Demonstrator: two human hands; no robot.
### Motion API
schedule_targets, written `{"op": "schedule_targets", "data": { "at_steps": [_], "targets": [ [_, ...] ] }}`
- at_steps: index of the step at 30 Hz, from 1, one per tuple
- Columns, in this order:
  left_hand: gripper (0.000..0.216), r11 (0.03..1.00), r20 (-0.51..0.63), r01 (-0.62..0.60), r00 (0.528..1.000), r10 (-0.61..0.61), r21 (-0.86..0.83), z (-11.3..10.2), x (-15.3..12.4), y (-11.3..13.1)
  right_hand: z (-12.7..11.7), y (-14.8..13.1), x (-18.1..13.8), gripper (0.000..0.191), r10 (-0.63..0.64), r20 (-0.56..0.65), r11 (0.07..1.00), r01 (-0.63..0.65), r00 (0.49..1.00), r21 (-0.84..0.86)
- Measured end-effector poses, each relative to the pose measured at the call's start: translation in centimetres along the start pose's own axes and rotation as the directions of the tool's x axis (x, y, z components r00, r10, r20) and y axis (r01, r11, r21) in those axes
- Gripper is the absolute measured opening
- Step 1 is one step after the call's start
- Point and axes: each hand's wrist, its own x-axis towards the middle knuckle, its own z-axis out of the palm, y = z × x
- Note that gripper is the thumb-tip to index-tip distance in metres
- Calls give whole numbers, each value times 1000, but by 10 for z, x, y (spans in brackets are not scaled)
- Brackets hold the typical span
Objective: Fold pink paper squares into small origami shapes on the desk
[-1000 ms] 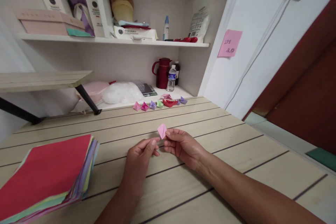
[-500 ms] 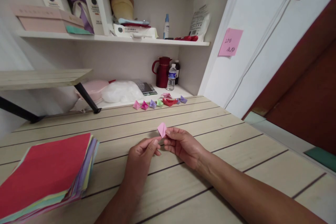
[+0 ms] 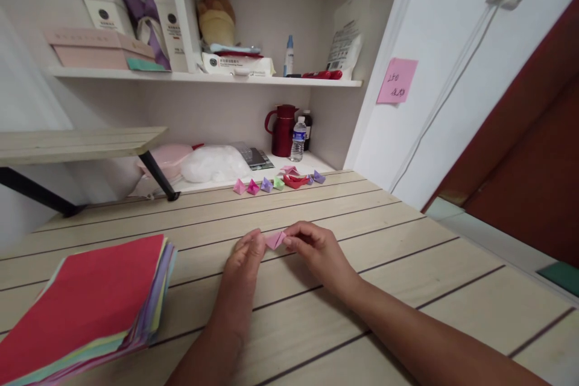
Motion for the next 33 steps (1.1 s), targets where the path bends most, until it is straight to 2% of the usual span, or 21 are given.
{"op": "schedule_targets", "data": {
  "at_steps": [2, 5, 9, 16, 18, 21, 24, 26, 28, 30, 33],
  "targets": [
    [47, 999, 8, 22, 1000, -22, -48, -1, 0, 2, -1, -2, -2, 11, -154, 33, 969, 158, 988, -193],
    [47, 982, 74, 86, 994, -75, -170, -3, -1, 6, 0, -5, -4, 12, -245, 73, 924, 255, 967, -286],
    [50, 939, 196, 172, 974, -116, -299, -6, 0, 12, 1, -6, -5, 10, -265, 84, 918, 278, 961, -282],
    [36, 957, 291, 122, 956, -43, -262, -5, -1, 17, 2, -6, -3, 13, -267, 72, 941, 276, 961, -197],
    [32, 962, 293, 119, 955, -43, -247, -4, -1, 17, 3, -5, -3, 12, -202, 63, 974, 207, 977, -90],
    [31, 962, 248, 131, 966, -70, -240, -2, -1, 17, 6, -3, -2, 15, 21, 91, 981, -39, 996, 192],
    [30, 948, 204, 152, 974, -96, -279, -1, 0, 16, 7, -2, -1, 33, 251, 124, 864, -280, 960, 418],
    [31, 937, 190, 164, 976, -108, -309, -2, 1, 16, 6, -2, 0, 38, 348, 164, 773, -382, 923, 507],
    [33, 932, 197, 168, 975, -107, -322, -2, 1, 16, 6, -2, -1, 39, 373, 232, 717, -437, 899, 543],
    [34, 933, 220, 165, 971, -96, -321, -2, 1, 17, 5, -2, -2, 37, 359, 275, 700, -453, 892, 552],
    [36, 940, 247, 159, 965, -84, -301, -1, -1, 18, 6, -4, -3, 29, 369, 273, 688, -458, 889, 562]
  ]
}}
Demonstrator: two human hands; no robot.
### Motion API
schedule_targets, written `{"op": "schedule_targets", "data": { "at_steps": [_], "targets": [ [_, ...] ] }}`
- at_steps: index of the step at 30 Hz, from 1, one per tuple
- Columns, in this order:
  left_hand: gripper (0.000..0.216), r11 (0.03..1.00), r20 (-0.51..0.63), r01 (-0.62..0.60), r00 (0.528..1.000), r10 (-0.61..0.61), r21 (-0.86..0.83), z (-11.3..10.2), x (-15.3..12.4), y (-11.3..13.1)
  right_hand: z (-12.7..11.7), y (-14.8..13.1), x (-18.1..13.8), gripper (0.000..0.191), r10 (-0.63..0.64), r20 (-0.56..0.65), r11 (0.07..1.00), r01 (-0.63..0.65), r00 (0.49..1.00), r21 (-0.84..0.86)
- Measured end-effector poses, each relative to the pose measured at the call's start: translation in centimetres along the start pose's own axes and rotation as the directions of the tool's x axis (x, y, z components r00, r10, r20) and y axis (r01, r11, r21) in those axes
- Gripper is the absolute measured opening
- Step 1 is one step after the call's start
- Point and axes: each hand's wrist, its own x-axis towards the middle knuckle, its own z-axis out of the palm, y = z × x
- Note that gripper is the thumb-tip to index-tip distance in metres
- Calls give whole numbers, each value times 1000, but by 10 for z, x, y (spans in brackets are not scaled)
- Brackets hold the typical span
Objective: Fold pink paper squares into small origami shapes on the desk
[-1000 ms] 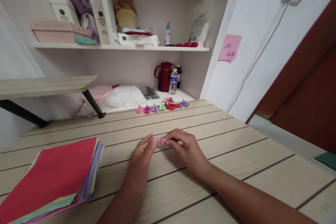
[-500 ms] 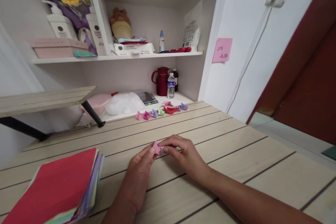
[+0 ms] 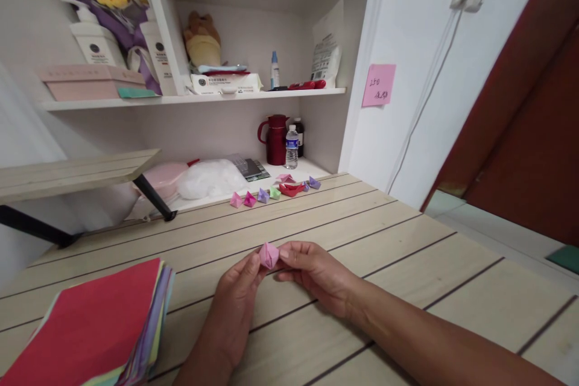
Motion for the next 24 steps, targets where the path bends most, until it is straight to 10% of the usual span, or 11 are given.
{"op": "schedule_targets", "data": {
  "at_steps": [24],
  "targets": [
    [38, 997, -10, 4, 1000, -3, 73, -1, 2, -7, 9, 5, -3, 34, -28, -46, 999, 27, 999, -27]
  ]
}}
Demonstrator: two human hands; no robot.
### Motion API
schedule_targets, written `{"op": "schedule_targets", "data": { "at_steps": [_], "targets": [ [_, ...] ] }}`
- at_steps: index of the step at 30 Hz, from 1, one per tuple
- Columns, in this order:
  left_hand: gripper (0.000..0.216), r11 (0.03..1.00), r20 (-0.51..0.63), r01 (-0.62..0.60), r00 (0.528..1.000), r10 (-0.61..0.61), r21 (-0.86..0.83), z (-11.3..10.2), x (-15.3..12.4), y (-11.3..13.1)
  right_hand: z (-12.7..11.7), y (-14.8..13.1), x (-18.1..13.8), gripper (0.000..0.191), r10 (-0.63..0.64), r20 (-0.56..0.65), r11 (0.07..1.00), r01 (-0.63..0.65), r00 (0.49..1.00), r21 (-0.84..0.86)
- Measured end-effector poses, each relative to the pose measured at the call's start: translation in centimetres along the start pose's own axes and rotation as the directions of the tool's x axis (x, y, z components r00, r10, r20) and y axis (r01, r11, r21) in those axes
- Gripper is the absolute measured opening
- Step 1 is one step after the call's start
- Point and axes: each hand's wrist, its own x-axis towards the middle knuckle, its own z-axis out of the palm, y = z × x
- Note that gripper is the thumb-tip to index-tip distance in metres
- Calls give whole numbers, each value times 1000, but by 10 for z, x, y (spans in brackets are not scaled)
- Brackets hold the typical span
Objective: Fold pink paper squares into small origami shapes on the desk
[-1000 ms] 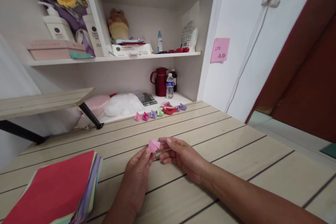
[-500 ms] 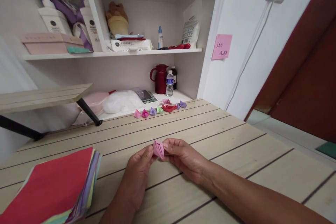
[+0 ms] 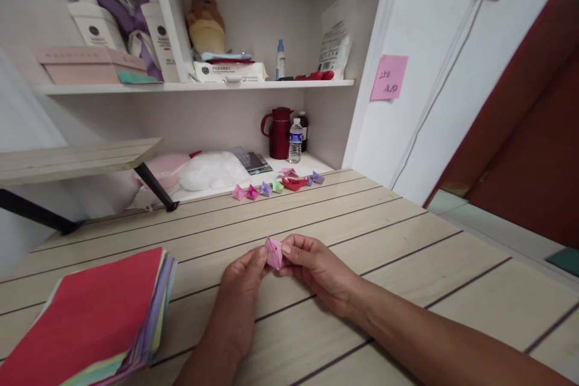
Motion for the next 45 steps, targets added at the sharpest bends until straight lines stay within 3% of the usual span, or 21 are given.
{"op": "schedule_targets", "data": {
  "at_steps": [5, 8, 16, 20, 24, 30, 36, 42, 45],
  "targets": [
    [37, 997, -44, 2, 999, -5, -80, -1, 1, 0, -2, 0, 0, 41, -59, -50, 996, 56, 997, -63],
    [34, 996, -36, 10, 999, -14, -91, -4, 2, -1, -2, -1, -1, 45, -149, -56, 972, 136, 987, -193],
    [34, 996, 15, 24, 1000, -23, -87, -3, 0, 2, -5, -1, -4, 50, -377, 96, 712, 355, 921, -607],
    [38, 997, 13, 25, 1000, -24, -77, -1, -1, 3, -6, -1, -3, 53, -440, 203, 588, 452, 875, -671],
    [39, 998, 39, 31, 999, -29, -51, -1, -1, 4, -7, -1, -2, 48, -477, 226, 544, 487, 849, -683],
    [31, 998, 66, 50, 997, -48, -29, -2, -2, 6, -8, -5, -1, 28, -490, 201, 544, 477, 848, -690],
    [39, 999, 25, 47, 999, -47, -21, 1, -2, 6, -9, -7, 1, 13, -500, 156, 563, 457, 852, -688],
    [46, 998, -181, 43, 983, -33, 52, -1, 0, -4, -9, -10, 1, 19, -469, 95, 606, 398, 878, -689],
    [51, 987, -260, -21, 964, 62, 158, 2, 1, -11, -10, -12, 2, 19, -440, 55, 658, 363, 897, -660]
  ]
}}
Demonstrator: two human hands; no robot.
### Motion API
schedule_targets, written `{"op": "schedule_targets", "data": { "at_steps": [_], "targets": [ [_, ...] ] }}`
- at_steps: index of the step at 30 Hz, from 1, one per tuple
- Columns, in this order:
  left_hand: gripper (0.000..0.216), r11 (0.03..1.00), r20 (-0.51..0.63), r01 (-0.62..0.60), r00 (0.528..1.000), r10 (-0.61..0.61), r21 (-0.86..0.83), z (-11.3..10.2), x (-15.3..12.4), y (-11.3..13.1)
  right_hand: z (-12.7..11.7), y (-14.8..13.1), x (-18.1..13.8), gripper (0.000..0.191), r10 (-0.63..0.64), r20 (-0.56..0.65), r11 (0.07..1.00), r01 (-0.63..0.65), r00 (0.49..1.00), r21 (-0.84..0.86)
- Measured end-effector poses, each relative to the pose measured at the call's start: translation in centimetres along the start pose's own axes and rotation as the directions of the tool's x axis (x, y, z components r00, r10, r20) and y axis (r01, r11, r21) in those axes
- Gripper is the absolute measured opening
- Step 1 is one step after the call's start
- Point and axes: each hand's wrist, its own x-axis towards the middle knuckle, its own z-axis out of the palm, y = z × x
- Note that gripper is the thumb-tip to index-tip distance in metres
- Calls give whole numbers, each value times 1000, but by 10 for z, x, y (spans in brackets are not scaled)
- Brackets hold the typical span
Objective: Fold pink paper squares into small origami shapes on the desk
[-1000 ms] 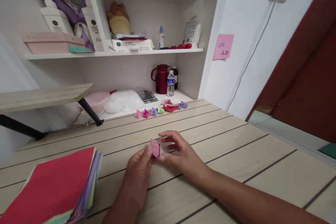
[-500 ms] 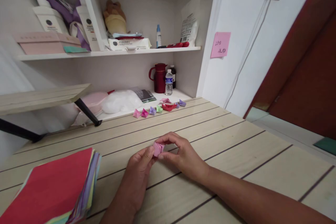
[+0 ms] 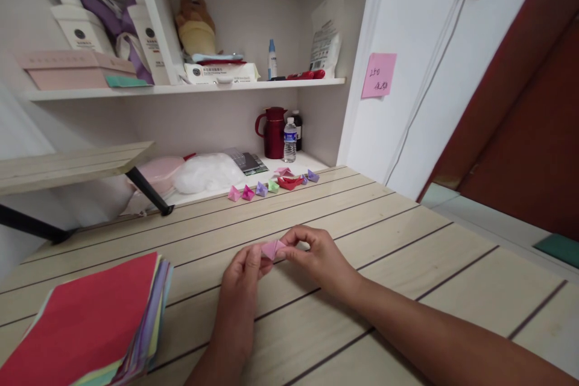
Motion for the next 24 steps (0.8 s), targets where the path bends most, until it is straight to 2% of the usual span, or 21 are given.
{"op": "schedule_targets", "data": {
  "at_steps": [3, 5, 7, 9, 14, 18, 20, 24],
  "targets": [
    [54, 990, -115, -140, 983, 143, 28, 5, 0, -4, -2, 0, 1, 21, 19, 7, 1000, -19, 1000, 22],
    [52, 983, -59, -175, 982, 178, 52, 7, -1, -3, -3, 1, 1, 20, 11, 36, 1000, -12, 999, 16],
    [42, 987, 59, -133, 990, 128, 95, 7, -3, 1, -3, 1, 0, 17, -8, 69, 1000, 9, 998, -14],
    [33, 986, 112, -84, 991, 68, 145, 6, -5, 4, -4, 1, 0, 13, -20, 87, 998, 24, 996, -55],
    [34, 982, 51, -97, 995, 90, 164, 5, -9, 4, -7, -2, -1, 10, 0, 103, 990, 14, 995, -139],
    [23, 944, 73, -151, 988, 136, 293, 3, -10, 6, -10, -5, -1, 10, -31, 127, 975, 58, 991, -213],
    [20, 933, 67, -163, 987, 149, 322, 2, -10, 9, -11, -5, -2, 11, -25, 130, 976, 52, 991, -210],
    [16, 952, 63, -114, 993, 100, 284, -1, -10, 15, -11, -5, -3, 13, 45, 139, 989, -24, 989, -148]
  ]
}}
